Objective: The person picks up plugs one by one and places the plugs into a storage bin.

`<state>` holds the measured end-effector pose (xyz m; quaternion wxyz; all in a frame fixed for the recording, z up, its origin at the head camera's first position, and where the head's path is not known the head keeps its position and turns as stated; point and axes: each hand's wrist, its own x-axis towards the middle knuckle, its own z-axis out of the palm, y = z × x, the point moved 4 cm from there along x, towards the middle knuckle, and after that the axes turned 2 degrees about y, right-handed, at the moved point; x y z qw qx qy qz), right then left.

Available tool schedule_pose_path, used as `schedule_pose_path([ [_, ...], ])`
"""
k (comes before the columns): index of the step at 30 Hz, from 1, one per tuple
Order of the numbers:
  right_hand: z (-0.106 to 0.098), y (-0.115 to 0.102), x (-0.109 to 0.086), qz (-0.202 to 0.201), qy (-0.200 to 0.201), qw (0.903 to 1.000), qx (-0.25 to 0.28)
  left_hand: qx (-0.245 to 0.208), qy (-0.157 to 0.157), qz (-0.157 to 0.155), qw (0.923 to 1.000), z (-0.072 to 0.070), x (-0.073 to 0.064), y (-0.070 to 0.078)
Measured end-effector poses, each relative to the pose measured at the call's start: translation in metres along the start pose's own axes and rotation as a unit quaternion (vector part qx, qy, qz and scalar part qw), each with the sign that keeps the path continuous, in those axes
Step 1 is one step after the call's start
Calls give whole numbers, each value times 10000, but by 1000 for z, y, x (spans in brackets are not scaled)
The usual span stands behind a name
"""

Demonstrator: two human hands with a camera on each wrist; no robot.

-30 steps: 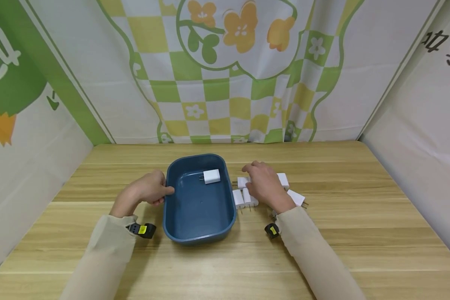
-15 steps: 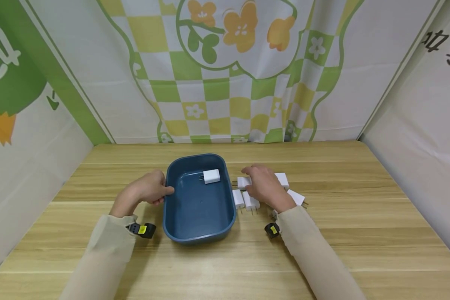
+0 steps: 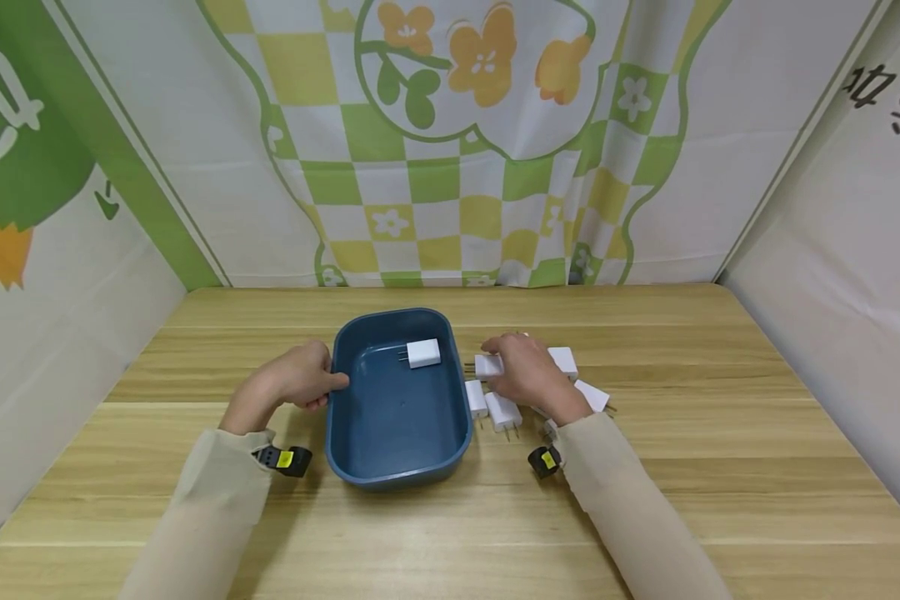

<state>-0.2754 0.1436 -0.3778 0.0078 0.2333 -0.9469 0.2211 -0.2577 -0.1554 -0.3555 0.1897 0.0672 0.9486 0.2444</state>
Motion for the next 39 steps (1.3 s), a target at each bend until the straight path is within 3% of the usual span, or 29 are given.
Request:
schedule_pose_path([
  [32, 11, -2, 0, -4, 155, 9974, -697, 81, 35, -19, 10000, 0, 1, 1],
  [39, 9, -2, 0, -50, 246, 9976, -646, 93, 66, -3, 9999, 1, 1, -1],
])
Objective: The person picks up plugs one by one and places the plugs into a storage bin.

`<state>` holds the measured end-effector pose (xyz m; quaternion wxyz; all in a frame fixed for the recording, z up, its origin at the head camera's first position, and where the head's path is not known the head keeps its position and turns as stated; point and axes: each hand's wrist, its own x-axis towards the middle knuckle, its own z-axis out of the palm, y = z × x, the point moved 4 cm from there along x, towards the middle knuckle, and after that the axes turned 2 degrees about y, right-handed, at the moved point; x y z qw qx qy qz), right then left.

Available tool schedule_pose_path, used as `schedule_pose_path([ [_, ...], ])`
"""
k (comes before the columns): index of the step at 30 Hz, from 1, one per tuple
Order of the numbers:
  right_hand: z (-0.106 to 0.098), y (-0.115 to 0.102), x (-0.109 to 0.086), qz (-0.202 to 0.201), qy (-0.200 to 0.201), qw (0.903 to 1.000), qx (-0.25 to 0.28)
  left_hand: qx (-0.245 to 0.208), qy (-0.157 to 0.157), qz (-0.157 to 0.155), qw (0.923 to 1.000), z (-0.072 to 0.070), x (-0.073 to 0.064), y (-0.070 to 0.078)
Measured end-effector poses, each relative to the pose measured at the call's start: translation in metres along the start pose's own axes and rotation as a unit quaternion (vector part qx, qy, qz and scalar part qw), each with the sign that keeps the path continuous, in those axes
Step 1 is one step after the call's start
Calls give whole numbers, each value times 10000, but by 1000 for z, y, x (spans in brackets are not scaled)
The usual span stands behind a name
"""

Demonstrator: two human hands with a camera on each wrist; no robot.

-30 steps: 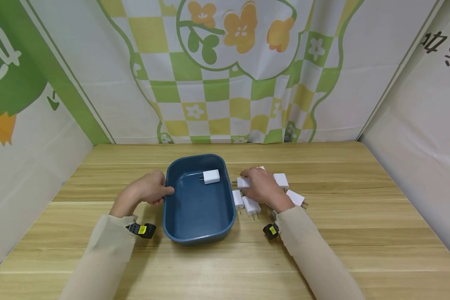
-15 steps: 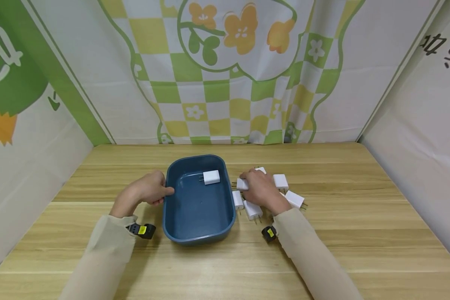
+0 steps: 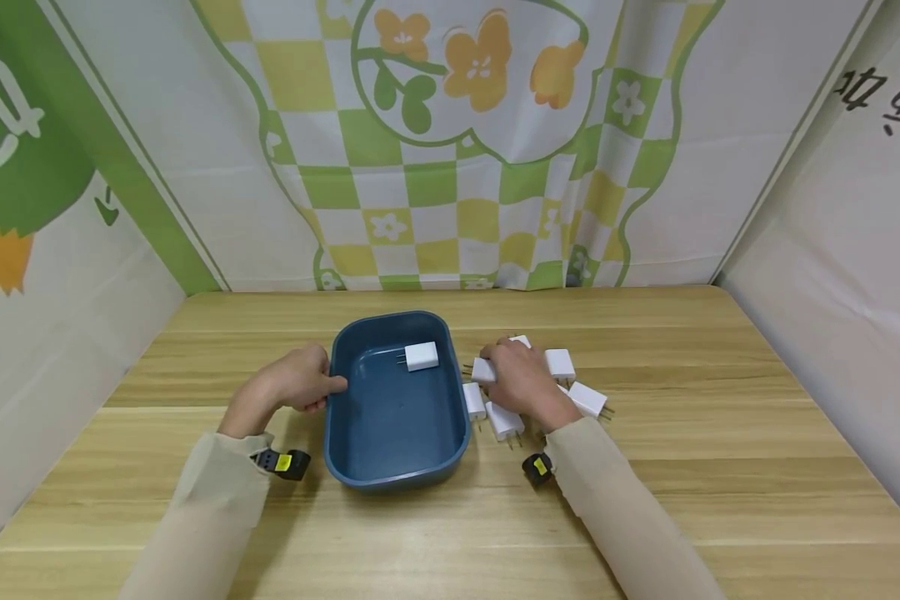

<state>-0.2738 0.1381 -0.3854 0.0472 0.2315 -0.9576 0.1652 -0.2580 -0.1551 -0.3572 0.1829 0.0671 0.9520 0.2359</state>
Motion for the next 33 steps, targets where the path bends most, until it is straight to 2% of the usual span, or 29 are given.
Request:
schedule_pose_path([
  [13, -17, 1, -3, 327, 38, 9986, 405, 1, 71, 126, 9999, -1, -5, 1],
  [33, -41, -2, -10, 249, 458, 9959, 736, -49, 73, 182, 9998, -1, -4, 2],
])
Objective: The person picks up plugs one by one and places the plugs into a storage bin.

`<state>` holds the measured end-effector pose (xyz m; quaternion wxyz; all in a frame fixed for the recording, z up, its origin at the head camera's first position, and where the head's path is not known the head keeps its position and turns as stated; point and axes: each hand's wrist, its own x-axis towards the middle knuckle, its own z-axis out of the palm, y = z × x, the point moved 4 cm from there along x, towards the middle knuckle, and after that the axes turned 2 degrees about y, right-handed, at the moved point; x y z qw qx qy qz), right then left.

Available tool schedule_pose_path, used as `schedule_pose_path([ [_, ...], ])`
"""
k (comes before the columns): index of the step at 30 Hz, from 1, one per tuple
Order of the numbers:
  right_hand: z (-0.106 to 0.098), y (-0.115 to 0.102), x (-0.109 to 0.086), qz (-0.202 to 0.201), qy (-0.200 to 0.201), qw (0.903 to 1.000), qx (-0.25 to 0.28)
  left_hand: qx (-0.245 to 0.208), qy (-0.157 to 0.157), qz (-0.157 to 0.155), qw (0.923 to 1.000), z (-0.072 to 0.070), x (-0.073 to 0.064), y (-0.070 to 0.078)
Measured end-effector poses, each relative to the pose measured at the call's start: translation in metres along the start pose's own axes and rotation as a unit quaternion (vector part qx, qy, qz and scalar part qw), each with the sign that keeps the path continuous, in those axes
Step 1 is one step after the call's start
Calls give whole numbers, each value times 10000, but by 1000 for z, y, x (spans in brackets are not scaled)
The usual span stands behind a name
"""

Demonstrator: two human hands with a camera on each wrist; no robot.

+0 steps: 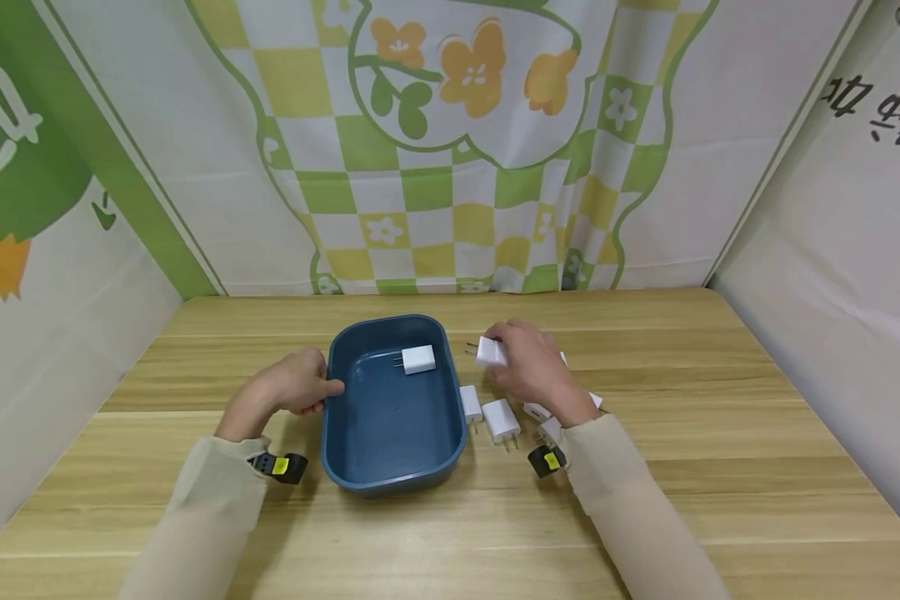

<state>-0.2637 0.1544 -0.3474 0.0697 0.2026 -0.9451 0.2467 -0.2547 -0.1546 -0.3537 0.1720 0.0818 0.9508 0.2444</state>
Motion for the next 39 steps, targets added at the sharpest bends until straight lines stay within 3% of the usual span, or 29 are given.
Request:
schedule_pose_path([
  [15, -12, -14, -5, -303, 255, 9992, 27, 34, -1, -13, 10000, 0, 0, 0],
  [27, -18, -33, -10, -479, 211, 9986, 24, 7, -16, -29, 10000, 1, 0, 0],
  [39, -20, -47, -15, -898, 320, 9954, -46, 23, -66, -42, 10000, 0, 1, -1],
])
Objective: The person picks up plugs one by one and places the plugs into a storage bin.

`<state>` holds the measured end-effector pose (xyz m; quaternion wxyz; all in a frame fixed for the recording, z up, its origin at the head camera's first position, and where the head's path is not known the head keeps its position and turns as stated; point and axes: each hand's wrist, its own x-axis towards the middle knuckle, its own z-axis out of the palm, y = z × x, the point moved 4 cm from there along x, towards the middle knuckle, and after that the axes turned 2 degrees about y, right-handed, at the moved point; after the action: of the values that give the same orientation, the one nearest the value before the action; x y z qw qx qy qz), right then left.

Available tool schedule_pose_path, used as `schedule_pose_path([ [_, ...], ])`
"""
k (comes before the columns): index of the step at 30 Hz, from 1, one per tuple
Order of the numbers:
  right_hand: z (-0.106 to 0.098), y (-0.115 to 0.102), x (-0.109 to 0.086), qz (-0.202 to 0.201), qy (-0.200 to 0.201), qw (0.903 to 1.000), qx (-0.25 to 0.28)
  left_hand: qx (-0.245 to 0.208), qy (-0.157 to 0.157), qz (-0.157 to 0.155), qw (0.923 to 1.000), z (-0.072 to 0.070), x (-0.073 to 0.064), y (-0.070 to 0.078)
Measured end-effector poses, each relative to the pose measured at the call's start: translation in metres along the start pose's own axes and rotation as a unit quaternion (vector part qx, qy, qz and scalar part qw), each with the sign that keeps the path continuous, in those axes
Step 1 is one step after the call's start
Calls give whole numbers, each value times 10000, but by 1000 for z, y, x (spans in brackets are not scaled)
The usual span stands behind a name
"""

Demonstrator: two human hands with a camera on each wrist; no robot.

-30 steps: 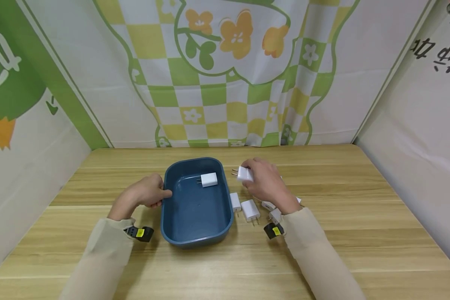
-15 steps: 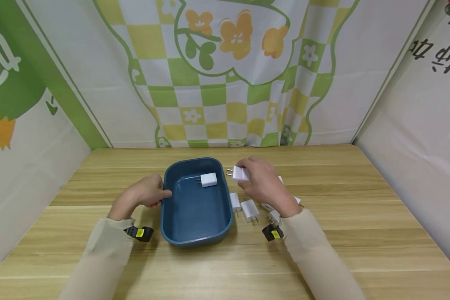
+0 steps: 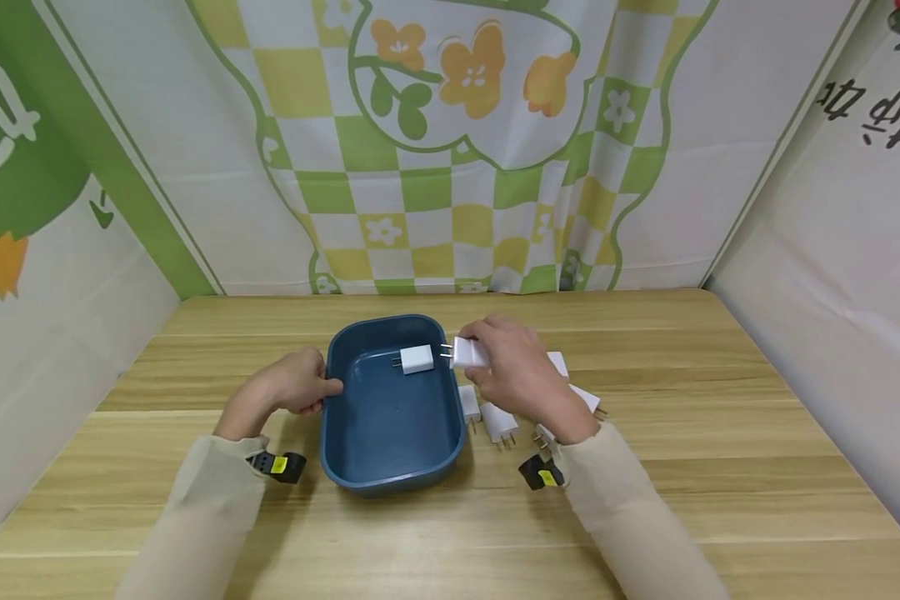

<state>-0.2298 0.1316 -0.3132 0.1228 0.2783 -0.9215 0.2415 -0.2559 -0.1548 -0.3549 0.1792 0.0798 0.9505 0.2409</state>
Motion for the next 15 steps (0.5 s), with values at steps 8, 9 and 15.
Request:
schedule_pose_path([
  [8, 0, -4, -2, -89, -50, 9999, -33, -12, -8, 1, 10000, 0, 0, 1],
  [9, 0, -5, -2, -95, -53, 9999, -36, -10, -6, 2, 10000, 0, 0, 0],
  [15, 3, -8, -3, -198, -20, 9998, -69, 16, 22, 1, 10000, 0, 0, 0],
])
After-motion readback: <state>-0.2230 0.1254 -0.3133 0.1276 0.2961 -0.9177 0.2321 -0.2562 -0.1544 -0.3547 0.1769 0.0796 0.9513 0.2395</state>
